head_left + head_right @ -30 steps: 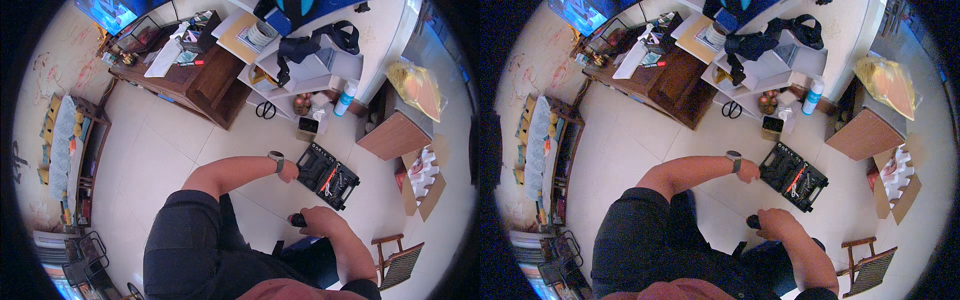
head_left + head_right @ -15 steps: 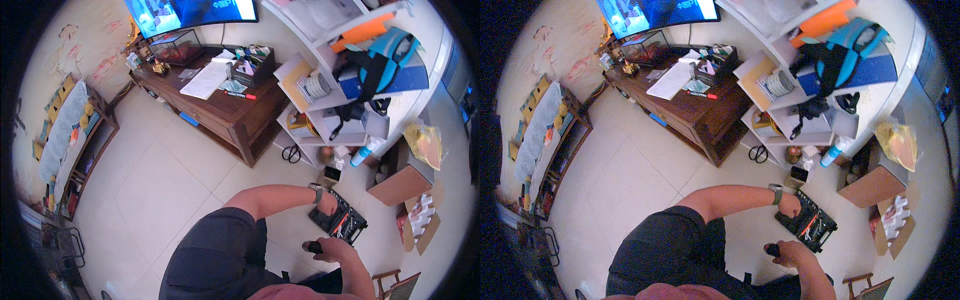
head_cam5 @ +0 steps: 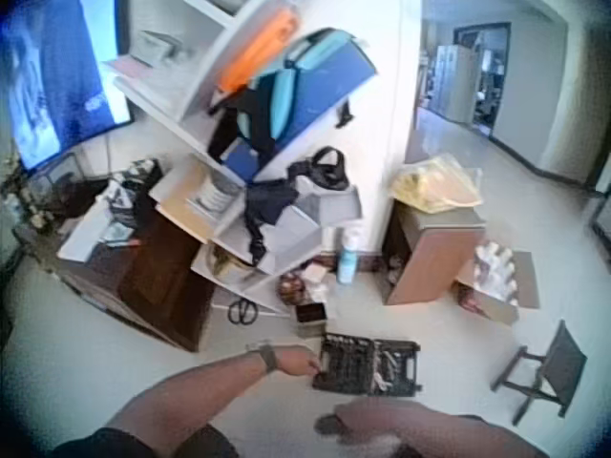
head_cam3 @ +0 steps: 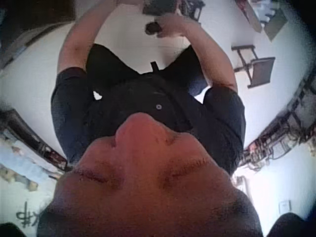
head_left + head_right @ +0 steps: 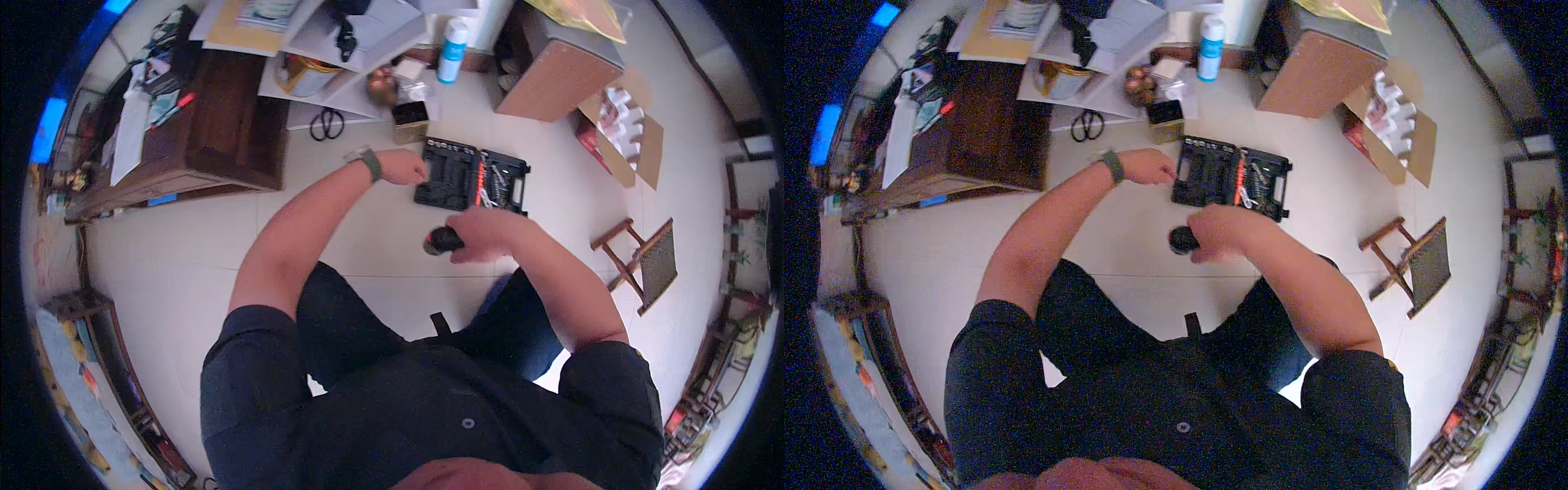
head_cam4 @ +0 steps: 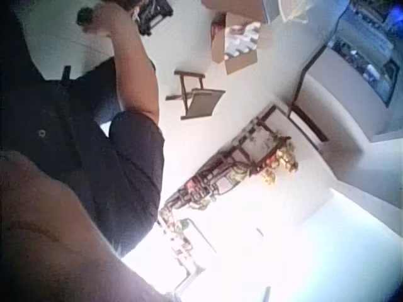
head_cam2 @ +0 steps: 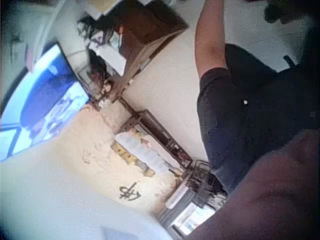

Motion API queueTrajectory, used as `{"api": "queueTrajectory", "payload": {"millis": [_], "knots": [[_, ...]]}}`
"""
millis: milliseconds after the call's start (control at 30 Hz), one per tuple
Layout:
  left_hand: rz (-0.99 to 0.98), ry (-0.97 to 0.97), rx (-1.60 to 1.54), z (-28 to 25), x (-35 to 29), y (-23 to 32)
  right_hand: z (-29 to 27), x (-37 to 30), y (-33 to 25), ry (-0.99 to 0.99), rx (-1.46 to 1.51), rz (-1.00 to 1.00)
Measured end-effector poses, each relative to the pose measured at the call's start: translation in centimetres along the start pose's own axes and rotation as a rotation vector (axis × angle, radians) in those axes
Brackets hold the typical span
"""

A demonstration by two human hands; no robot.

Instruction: The person kneels on the floor and uses a cordless drill to attach a wooden panel to a piece of furniture. They select screws from a toolbox, position the panel, and drive screws into the wood to secure it.

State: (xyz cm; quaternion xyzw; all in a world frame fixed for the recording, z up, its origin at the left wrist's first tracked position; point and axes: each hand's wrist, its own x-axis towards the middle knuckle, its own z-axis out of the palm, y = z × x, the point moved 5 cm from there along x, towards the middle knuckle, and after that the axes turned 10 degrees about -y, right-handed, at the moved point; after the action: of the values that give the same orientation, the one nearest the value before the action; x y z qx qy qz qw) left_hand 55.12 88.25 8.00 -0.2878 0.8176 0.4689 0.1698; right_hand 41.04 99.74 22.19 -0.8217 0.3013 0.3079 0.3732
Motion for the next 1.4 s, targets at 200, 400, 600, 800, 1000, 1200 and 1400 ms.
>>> {"api": "queueTrajectory", "payload": {"millis": [200, 400, 600, 800, 1000, 1200, 1400], "knots": [[0.048, -0.129, -1.049, 0.3, 0.4, 3.2, 0.2, -1.1, 6.0, 0.015, 1.079, -0.086], [0.191, -0.03, -1.33, -1.3, 0.6, 4.7, -0.5, 0.5, 11.3, 0.144, 1.578, -0.151], [0.227, -0.178, -1.122, 0.3, 2.2, 5.1, 1.0, 1.6, 16.6, 0.272, 1.242, 0.014], [-0.002, -0.02, -0.758, 1.2, 3.7, -0.8, -0.5, -1.6, 17.9, 0.476, 0.459, 0.351], [-0.174, -0.011, 0.255, 2.7, 5.8, -4.2, -1.8, -4.6, 14.2, 0.35, 0.3, 0.3], [-0.23, 0.111, 0.209, 2.1, 9.3, -2.6, -1.7, -8.6, 13.6, 0.471, 0.286, 0.294], [-0.274, 0.535, 0.283, 4.5, 11.5, -2.7, -1.5, -11.7, 13.9, 0.544, 0.32, 0.272]]}}
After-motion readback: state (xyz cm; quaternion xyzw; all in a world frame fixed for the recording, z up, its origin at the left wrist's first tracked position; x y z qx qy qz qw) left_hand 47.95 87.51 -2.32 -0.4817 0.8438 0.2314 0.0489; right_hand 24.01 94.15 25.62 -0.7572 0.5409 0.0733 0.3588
